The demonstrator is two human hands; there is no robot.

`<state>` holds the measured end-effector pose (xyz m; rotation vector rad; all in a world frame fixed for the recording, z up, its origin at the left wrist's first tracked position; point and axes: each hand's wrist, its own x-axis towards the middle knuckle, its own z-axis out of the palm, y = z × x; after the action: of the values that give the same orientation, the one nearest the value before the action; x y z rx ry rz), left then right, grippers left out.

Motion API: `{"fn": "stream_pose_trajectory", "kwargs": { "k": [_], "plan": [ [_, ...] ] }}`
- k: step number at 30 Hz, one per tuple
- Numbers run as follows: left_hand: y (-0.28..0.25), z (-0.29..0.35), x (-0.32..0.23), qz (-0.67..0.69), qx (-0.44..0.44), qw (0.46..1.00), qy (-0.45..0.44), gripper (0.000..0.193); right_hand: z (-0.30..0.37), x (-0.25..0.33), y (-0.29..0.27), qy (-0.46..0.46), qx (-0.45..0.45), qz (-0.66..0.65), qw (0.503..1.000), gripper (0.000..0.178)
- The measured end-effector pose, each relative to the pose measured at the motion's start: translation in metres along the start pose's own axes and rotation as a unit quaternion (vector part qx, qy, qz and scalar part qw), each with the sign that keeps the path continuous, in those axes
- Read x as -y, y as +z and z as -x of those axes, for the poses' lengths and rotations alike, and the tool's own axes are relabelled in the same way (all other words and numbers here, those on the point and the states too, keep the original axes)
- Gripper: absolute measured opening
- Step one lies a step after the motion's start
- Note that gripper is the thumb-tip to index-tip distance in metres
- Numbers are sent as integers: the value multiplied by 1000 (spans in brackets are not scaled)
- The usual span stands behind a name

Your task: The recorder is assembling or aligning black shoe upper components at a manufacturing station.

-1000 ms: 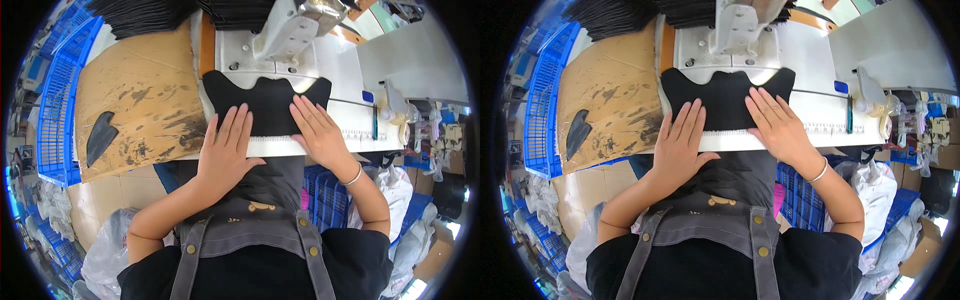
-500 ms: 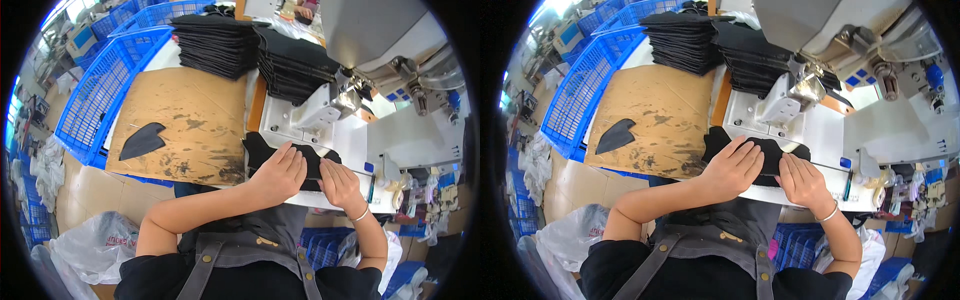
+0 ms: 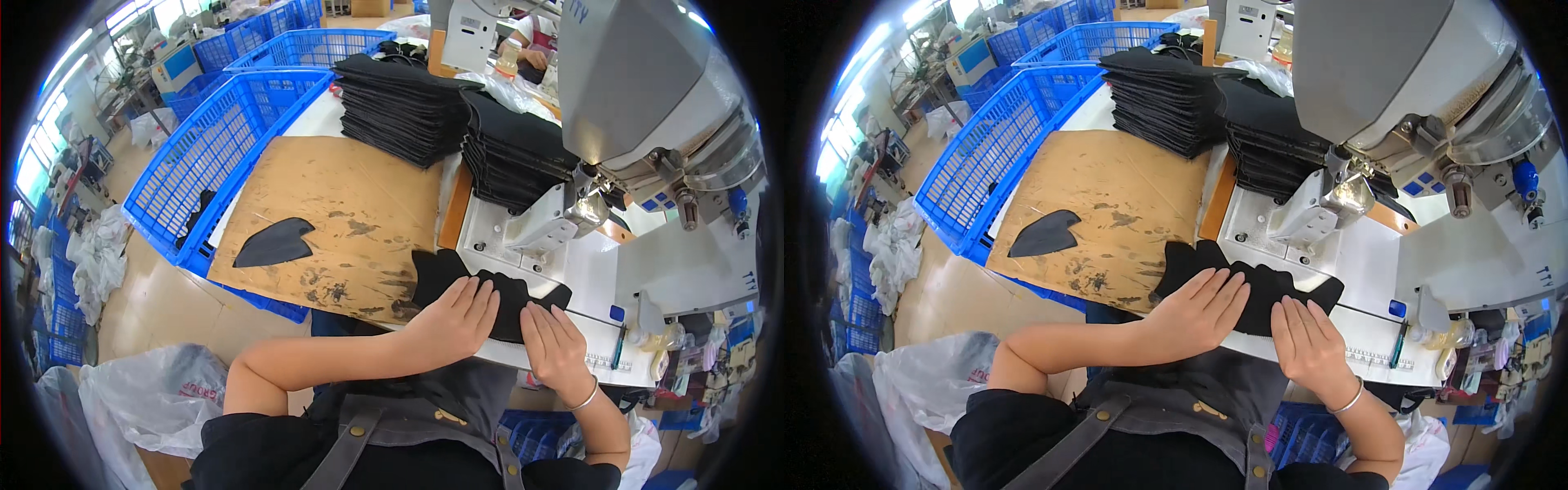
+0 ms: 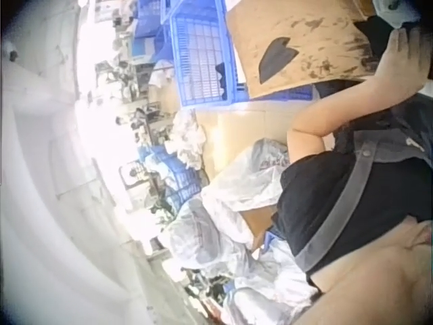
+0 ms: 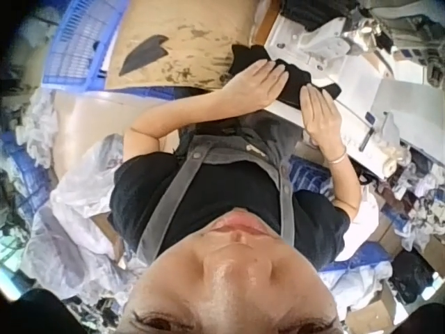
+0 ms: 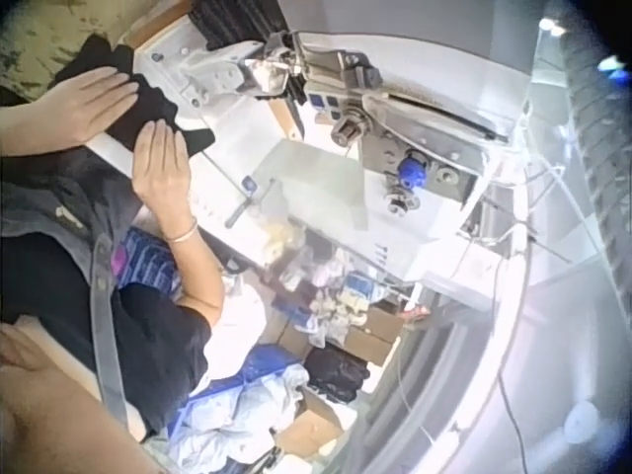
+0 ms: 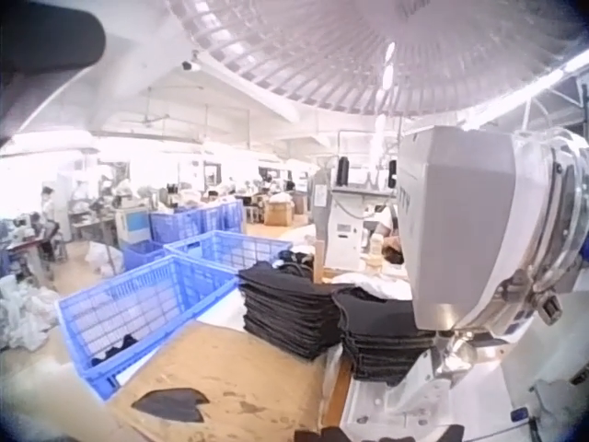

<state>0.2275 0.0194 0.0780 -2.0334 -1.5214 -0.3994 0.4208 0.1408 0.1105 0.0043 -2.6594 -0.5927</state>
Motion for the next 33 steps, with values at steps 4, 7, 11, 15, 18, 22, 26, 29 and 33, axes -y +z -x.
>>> {"fn": "stream_pose_trajectory", "kwargs": {
  "k": [4, 7, 11, 15, 18, 22, 26, 29, 33],
  "plan": [
    [-45, 6, 29, -33, 17, 999, -14, 39, -17, 17, -10, 67, -30, -118, 990, 35],
    [-90, 12, 90, 11, -80, 992, -95, 36, -2, 12, -6, 113, -76, -185, 973, 43],
    [-101, 1, 170, -76, -190, 957, -207, 44, 33, 17, 16, 189, -42, -212, 958, 44],
    [-61, -50, 270, -116, -272, 943, -153, 39, 38, 33, 33, 209, -45, -244, 946, 40],
    [-19, -71, 327, -108, -206, 965, -120, 40, 35, 42, 33, 209, -43, -256, 943, 41],
    [29, -65, 325, -57, 64, 969, -233, 59, 38, 45, 27, 230, -29, -281, 931, 41],
    [3, -30, 289, -3, -150, 972, -182, 52, 55, 43, 23, 261, -11, -280, 924, 41],
    [-36, 33, 253, 60, 7, 973, -223, 30, 62, 43, 25, 264, -29, -285, 921, 39],
    [-52, 122, 208, 144, 199, 908, -339, 23, 43, 38, 33, 207, -42, -304, 929, 40]
  ]
}}
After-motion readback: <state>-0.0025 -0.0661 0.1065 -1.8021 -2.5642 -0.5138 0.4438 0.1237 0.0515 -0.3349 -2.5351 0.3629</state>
